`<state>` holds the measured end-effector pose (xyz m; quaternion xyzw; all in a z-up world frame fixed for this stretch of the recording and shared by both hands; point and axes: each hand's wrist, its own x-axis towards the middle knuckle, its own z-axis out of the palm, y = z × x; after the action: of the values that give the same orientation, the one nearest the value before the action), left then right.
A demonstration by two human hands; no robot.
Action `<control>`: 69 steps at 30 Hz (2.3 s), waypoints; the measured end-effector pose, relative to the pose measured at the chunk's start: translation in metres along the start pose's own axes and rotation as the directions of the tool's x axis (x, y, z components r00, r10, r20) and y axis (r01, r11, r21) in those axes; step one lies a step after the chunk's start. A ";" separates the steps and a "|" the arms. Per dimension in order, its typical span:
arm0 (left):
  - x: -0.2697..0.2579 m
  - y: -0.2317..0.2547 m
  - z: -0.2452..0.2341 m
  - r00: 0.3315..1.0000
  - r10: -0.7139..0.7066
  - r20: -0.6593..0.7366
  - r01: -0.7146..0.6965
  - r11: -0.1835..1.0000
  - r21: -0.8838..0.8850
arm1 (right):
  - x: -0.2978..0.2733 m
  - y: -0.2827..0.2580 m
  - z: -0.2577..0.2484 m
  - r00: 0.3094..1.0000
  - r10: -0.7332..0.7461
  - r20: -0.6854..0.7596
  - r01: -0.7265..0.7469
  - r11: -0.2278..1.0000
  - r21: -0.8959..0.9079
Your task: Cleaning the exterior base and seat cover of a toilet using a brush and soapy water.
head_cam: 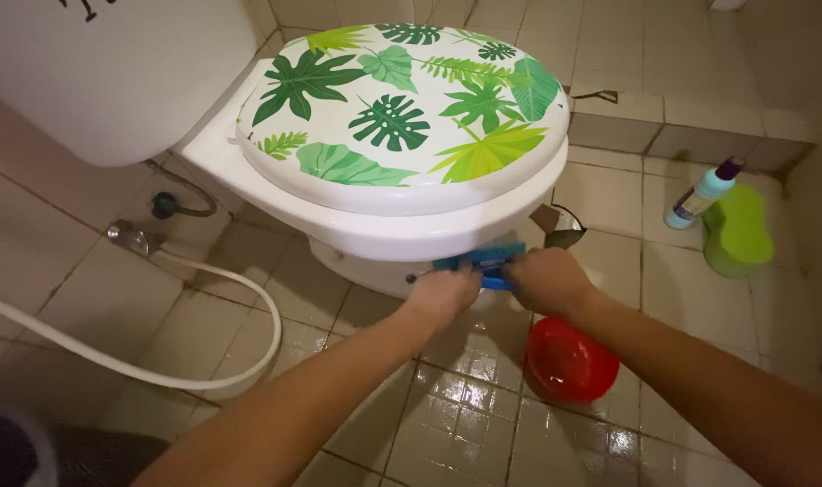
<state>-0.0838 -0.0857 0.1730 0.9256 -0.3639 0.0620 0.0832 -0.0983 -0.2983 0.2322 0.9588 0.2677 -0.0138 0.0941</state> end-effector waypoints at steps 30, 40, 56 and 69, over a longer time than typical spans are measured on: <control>0.035 0.038 0.028 0.993 0.067 -0.097 -0.004 0.840 0.542 | 0.028 -0.005 0.064 0.977 0.206 0.048 -0.211 0.945 0.250; 0.056 0.056 0.024 0.999 0.050 -0.021 -0.031 0.847 0.530 | 0.017 0.005 0.031 0.912 0.352 -0.209 -0.250 0.883 0.396; 0.106 0.047 0.099 0.955 0.250 0.160 -0.295 0.734 0.611 | 0.011 0.013 0.108 0.934 0.258 -0.248 -0.027 0.741 0.671; 0.098 0.055 0.087 0.968 0.003 0.250 -0.121 0.881 0.457 | 0.005 0.032 0.139 0.944 0.283 -0.171 -0.113 0.761 0.638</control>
<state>-0.0451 -0.2077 0.1106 0.9065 -0.3751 0.0373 -0.1899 -0.0746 -0.3486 0.1004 0.9524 0.1544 0.0336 -0.2608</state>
